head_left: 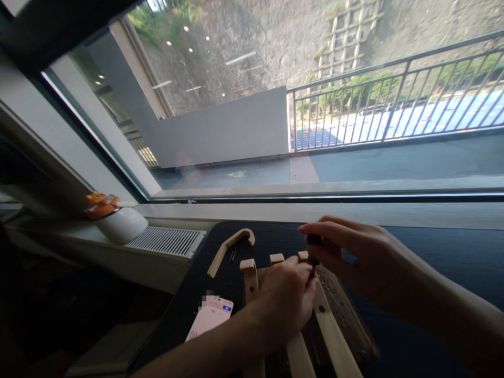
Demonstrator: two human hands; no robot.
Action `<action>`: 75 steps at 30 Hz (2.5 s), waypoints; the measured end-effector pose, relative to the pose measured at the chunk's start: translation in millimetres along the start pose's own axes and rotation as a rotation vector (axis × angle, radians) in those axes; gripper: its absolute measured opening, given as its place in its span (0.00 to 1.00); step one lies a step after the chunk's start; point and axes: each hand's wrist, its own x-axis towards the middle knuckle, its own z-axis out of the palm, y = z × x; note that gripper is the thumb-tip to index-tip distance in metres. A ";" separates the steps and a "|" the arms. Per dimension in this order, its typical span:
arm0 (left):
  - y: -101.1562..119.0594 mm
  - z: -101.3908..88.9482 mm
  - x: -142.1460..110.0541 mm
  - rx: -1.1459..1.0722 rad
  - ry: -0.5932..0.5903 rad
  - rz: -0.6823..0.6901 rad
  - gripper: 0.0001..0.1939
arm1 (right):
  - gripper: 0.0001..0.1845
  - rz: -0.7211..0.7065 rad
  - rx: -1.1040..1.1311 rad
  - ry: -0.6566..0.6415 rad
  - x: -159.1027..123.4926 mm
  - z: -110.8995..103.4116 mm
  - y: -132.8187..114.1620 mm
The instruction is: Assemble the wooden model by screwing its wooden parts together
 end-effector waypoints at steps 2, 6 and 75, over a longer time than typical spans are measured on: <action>-0.3 0.3 0.2 0.012 -0.005 -0.005 0.09 | 0.07 0.030 -0.068 0.045 0.6 2.6 1.4; -1.7 1.9 1.1 0.013 -0.007 -0.017 0.07 | 0.08 0.095 -0.127 0.050 0.3 5.0 3.1; -0.9 -0.6 1.9 0.009 -0.019 -0.032 0.12 | 0.10 0.096 0.022 -0.107 -1.9 3.9 3.4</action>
